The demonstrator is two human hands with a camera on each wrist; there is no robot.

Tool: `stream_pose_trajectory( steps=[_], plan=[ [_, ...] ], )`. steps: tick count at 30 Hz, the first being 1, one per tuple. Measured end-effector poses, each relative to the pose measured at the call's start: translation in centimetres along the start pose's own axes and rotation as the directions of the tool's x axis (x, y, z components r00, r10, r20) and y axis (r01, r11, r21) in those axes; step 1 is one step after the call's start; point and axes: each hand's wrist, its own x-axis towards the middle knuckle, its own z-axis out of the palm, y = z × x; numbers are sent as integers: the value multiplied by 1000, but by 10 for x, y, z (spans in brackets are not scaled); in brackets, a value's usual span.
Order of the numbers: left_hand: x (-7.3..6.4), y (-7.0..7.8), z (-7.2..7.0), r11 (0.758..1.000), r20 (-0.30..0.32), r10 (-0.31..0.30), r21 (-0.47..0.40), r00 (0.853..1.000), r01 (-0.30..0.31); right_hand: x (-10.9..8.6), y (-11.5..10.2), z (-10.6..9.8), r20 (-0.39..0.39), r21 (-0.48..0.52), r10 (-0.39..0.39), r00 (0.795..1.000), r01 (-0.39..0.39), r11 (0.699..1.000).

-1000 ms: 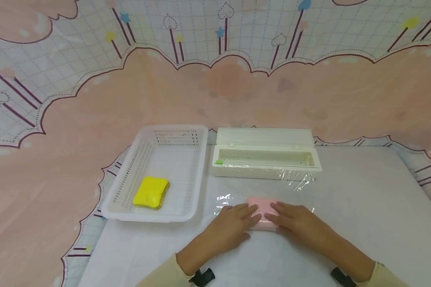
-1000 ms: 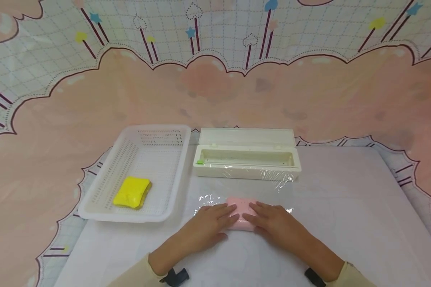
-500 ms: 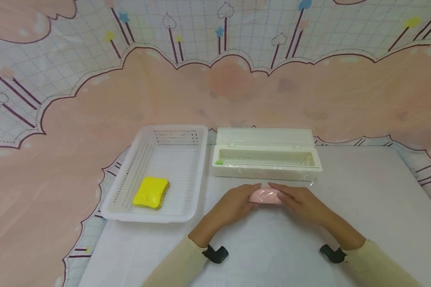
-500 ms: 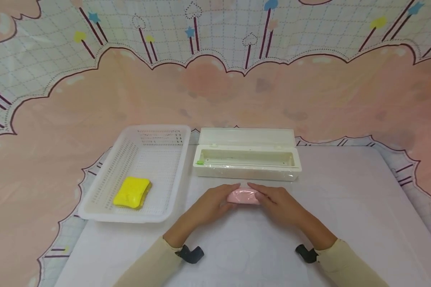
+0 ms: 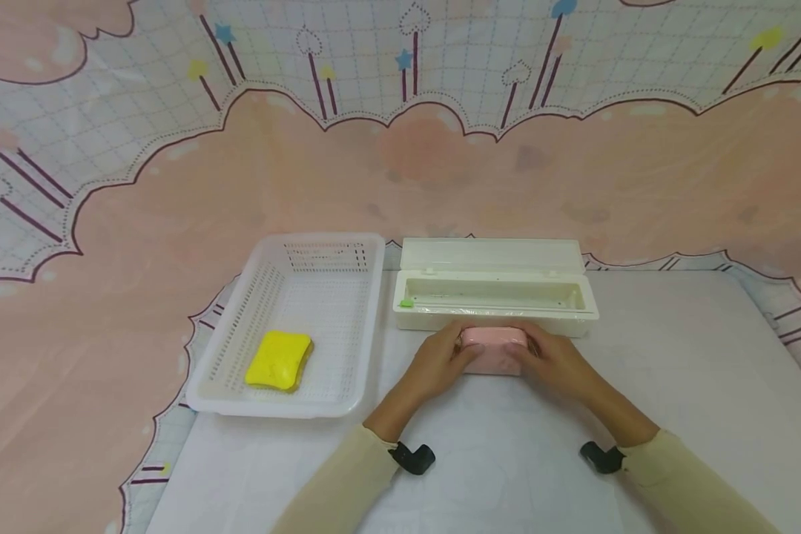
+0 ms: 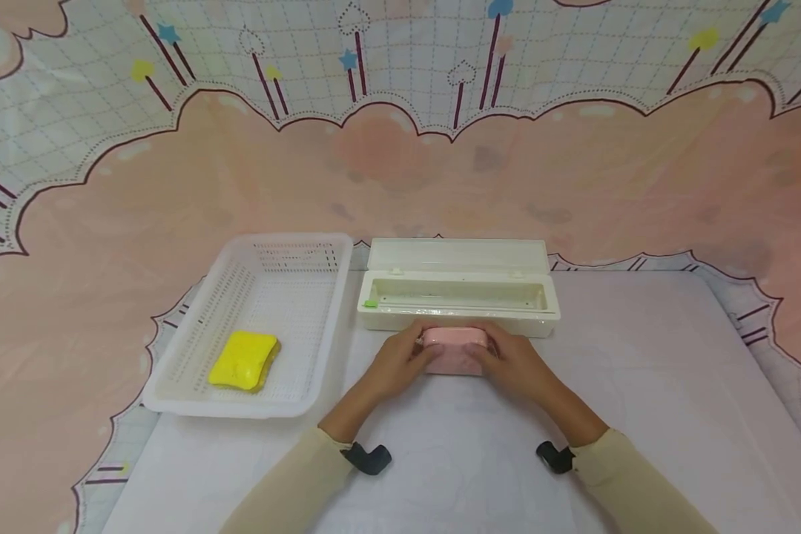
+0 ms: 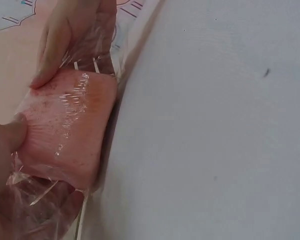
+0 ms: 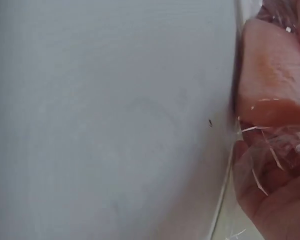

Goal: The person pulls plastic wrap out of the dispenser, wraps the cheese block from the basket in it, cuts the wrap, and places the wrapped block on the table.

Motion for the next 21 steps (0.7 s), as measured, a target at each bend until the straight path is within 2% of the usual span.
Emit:
stream_pose_trajectory(
  steps=[4,7,10,12,14,16,19,21],
  plan=[
    [4,1,5,999,-91,-28,-18,995,27,4,2,4,-14,29,42,999,-42,999],
    [6,3,8,999,-178,-18,29,984,24,5,1,4,-35,17,24,999,-24,1000],
    [8,6,10,994,-233,4,111,973,23,5,-5,1,-117,-92,-64,991,54,994],
    [8,10,11,984,-256,14,175,966,32,5,-8,-2,-188,-210,-137,973,96,973],
    [8,13,12,963,-277,27,265,961,50,5,-11,-5,-248,-314,-208,946,125,941],
    [7,16,12,923,-300,69,381,952,53,5,-13,-6,-272,-374,-263,926,150,915],
    [5,20,11,861,-323,179,508,929,11,6,-14,-7,-280,-394,-316,906,192,899],
    [5,21,11,850,-331,245,525,911,-38,7,-15,-7,-282,-393,-327,902,202,897]
  ],
)
